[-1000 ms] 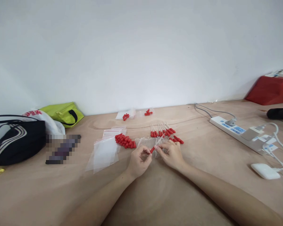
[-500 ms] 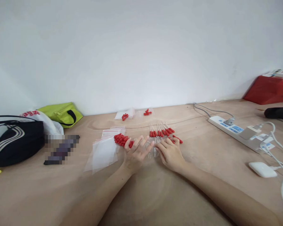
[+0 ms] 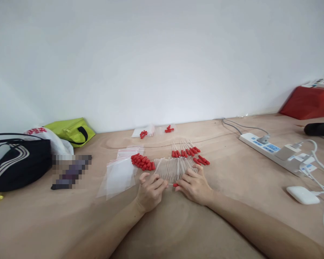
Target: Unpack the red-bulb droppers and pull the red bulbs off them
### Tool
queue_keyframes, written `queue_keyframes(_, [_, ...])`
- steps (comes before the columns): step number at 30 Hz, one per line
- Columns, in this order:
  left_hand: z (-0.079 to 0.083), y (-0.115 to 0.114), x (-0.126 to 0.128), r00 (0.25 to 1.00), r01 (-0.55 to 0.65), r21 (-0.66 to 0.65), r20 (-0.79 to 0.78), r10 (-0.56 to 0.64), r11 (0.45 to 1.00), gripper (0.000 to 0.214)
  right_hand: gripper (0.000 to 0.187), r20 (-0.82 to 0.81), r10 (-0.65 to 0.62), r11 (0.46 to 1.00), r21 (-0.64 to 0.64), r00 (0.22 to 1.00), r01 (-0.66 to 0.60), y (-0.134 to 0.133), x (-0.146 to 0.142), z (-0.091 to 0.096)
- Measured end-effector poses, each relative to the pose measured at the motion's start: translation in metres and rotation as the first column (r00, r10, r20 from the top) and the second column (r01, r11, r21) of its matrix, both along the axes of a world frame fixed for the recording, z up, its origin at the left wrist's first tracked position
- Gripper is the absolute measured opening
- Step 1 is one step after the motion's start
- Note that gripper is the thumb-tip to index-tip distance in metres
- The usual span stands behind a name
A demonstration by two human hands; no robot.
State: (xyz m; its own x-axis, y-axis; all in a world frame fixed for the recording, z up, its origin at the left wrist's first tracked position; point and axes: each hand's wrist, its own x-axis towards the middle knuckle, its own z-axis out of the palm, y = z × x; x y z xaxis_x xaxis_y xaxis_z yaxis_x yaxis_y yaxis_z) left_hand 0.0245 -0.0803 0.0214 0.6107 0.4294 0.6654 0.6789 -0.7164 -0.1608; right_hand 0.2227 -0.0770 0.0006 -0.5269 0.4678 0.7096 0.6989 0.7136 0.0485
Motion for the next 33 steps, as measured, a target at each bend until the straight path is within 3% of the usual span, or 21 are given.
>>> queue_keyframes(6, [0.002, 0.001, -0.001, 0.999, 0.029, -0.002, 0.016, -0.029, 1.0, 0.016, 0.029, -0.01, 0.034, 0.999, -0.006, 0.999, -0.035, -0.001, 0.003, 0.001])
queue_keyframes(10, [-0.001, 0.005, -0.012, 0.996, -0.028, -0.031, 0.086, 0.031, 0.999, 0.018, 0.028, -0.067, -0.026, 0.998, -0.053, 0.997, 0.023, -0.001, 0.013, 0.0])
queue_keyframes(16, [-0.011, 0.015, -0.019, 0.988, -0.029, -0.095, 0.147, 0.043, 0.995, 0.028, 0.022, -0.365, -0.023, 0.986, -0.161, 0.931, -0.039, 0.017, 0.027, -0.001])
queue_keyframes(20, [-0.011, 0.029, -0.014, 0.982, -0.119, -0.099, 0.139, 0.132, 0.988, 0.042, 0.03, -0.496, -0.175, 0.967, -0.249, 0.85, 0.053, 0.036, 0.046, 0.001])
queue_keyframes(25, [-0.009, 0.045, -0.003, 0.983, -0.149, -0.083, 0.092, 0.157, 0.985, 0.038, 0.027, -0.423, -0.405, 0.887, -0.397, 0.811, 0.236, 0.044, 0.069, -0.002])
queue_keyframes(28, [-0.009, 0.049, 0.003, 0.991, -0.131, -0.104, 0.024, 0.134, 0.986, 0.031, 0.023, -0.325, -0.52, 0.827, -0.424, 0.79, 0.37, 0.042, 0.071, -0.004])
queue_keyframes(33, [-0.013, 0.049, 0.008, 0.974, -0.146, -0.109, -0.189, 0.124, 0.983, 0.025, 0.025, -0.262, -0.535, 0.817, -0.403, 0.803, 0.413, 0.042, 0.068, -0.005])
